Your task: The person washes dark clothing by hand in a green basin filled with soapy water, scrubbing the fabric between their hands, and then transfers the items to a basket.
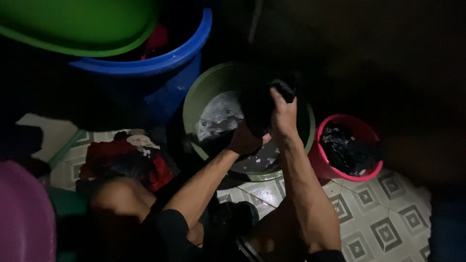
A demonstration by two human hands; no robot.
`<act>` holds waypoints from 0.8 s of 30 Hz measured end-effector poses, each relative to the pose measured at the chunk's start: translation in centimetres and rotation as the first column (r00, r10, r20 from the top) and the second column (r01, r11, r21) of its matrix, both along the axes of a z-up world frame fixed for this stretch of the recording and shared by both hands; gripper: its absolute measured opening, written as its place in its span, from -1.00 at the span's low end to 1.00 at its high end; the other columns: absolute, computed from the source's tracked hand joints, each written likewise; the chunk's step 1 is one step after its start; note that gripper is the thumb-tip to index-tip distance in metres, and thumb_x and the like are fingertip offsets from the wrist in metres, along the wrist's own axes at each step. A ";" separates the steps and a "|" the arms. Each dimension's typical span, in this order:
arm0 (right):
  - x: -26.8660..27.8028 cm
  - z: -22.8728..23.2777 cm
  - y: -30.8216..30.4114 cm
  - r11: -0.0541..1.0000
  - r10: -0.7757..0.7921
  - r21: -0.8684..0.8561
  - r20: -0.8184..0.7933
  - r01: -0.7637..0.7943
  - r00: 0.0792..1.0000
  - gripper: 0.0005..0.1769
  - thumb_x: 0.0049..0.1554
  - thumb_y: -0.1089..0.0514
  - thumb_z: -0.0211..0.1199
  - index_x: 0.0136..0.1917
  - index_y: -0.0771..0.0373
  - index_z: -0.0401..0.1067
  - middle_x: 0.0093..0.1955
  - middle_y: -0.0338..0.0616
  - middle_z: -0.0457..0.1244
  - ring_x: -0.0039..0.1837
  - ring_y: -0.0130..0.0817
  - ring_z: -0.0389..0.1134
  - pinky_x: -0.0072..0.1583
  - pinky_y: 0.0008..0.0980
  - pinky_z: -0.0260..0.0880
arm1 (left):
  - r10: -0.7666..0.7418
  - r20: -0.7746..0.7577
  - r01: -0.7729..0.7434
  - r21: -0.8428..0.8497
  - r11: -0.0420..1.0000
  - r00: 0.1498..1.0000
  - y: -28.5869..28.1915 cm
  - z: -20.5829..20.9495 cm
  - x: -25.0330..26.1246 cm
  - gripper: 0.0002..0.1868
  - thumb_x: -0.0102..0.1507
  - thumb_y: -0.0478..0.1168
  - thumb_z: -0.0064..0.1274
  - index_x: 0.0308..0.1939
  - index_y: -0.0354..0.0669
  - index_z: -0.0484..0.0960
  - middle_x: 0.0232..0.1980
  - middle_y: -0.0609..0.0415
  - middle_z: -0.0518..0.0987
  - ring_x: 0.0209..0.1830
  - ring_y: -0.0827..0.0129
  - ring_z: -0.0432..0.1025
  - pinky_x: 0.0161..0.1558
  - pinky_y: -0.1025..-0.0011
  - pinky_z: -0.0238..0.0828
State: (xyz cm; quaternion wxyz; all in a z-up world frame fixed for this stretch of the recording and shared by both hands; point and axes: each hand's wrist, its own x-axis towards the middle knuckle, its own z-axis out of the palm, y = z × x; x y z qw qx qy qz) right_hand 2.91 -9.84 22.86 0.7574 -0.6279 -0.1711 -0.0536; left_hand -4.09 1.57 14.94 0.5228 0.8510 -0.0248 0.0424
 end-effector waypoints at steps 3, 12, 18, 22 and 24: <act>-0.3 2.1 -1.0 0.963 0.039 0.269 -0.139 0.000 0.990 -0.72 0.27 0.03 0.21 0.14 0.25 0.45 0.02 -0.17 0.35 0.05 -0.31 0.40 0.11 -0.25 0.47 | -0.001 0.095 0.017 -0.179 0.984 0.996 -0.3 -1.5 0.3 -0.54 0.13 0.01 0.26 -0.06 -0.26 0.61 -0.28 -0.16 0.68 -0.30 0.16 0.61 -0.19 0.21 0.57; 1.2 4.3 -6.2 0.910 0.000 0.370 -0.452 0.188 0.892 -0.38 0.23 -0.13 0.12 0.28 0.47 0.39 0.14 0.08 0.41 0.11 -0.08 0.48 0.13 -0.11 0.55 | -0.352 0.001 0.343 -0.238 0.909 0.936 2.2 -6.6 1.8 -0.36 0.19 -0.04 0.39 0.04 -0.57 0.52 -0.01 -0.45 0.54 -0.02 -0.07 0.46 0.01 0.04 0.44; 6.9 -6.1 -13.6 0.912 -0.276 0.104 -0.560 0.398 0.781 -0.45 0.25 -0.04 0.24 0.19 0.55 0.45 0.07 0.06 0.44 0.07 -0.07 0.50 0.13 -0.11 0.54 | -0.368 -0.012 0.363 0.201 0.910 0.930 2.0 -5.3 0.1 -0.12 0.15 -0.03 0.40 0.36 -0.44 0.29 0.30 -0.41 0.33 0.33 -0.15 0.28 0.28 -0.05 0.27; 10.8 -14.3 -19.5 0.844 -0.537 -0.155 -0.220 0.514 0.815 -0.53 0.09 0.14 0.39 0.13 0.54 0.43 -0.02 0.00 0.39 -0.01 -0.10 0.43 0.05 -0.12 0.49 | -0.309 -0.063 0.313 0.303 0.900 0.949 4.2 0.3 -0.4 -0.35 0.07 -0.19 0.22 0.26 -0.18 0.49 0.12 -0.13 0.53 0.14 0.03 0.45 0.17 0.09 0.44; 11.0 -16.0 -20.6 0.782 -0.545 -0.441 -0.142 0.440 0.826 -0.47 0.08 0.11 0.48 0.15 0.55 0.43 0.04 0.13 0.37 0.07 -0.01 0.46 0.11 -0.11 0.46 | -0.293 0.046 0.263 0.327 0.908 0.955 4.4 3.4 0.5 -0.35 0.02 -0.29 0.21 0.23 -0.22 0.48 0.08 -0.15 0.49 0.10 0.00 0.44 0.11 0.09 0.44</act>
